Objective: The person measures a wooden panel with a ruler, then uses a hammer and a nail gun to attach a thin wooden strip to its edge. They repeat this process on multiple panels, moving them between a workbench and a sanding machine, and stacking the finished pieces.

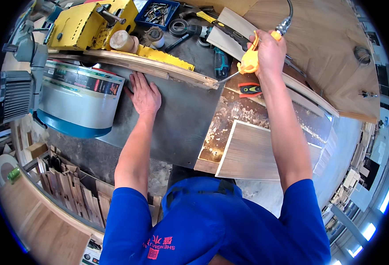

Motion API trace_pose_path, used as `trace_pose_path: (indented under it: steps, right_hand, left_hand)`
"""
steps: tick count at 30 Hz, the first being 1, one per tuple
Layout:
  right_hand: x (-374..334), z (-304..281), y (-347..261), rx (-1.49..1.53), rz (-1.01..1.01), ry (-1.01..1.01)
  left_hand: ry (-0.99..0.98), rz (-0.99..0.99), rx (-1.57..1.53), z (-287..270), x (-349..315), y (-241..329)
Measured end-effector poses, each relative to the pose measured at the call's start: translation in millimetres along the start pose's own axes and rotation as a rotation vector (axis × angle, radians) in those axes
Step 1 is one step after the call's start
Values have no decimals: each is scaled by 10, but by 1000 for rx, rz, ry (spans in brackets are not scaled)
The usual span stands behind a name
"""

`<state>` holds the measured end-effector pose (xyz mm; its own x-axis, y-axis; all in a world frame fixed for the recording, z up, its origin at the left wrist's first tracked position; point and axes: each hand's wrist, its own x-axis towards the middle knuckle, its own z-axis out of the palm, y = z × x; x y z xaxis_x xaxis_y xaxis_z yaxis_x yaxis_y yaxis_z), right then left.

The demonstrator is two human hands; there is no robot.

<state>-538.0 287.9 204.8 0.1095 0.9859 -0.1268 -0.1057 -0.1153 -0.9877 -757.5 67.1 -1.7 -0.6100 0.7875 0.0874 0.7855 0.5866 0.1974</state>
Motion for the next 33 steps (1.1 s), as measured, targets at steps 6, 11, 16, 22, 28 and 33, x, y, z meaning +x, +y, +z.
trace_pose_path:
  steps: [6, 11, 16, 22, 28, 33]
  right_hand:
    - [1, -89, 90, -4, -22, -2]
    - [8, -67, 104, 3, -47, 58]
    - [-74, -269, 88, 42, 25, 79]
    - [-91, -241, 107, 7, -20, 122]
    - [-117, -180, 79, -30, -20, 131]
    - [-151, -190, 26, -7, -9, 67]
  left_hand:
    - [-1, 4, 27, -30, -8, -1]
    - [8, -2, 23, -4, 9, -4]
    - [44, 20, -17, -3, -3, -39]
    - [30, 23, 3, 20, -19, -13]
    - [3, -8, 24, 26, -3, -30]
    - [14, 10, 14, 11, -17, -33]
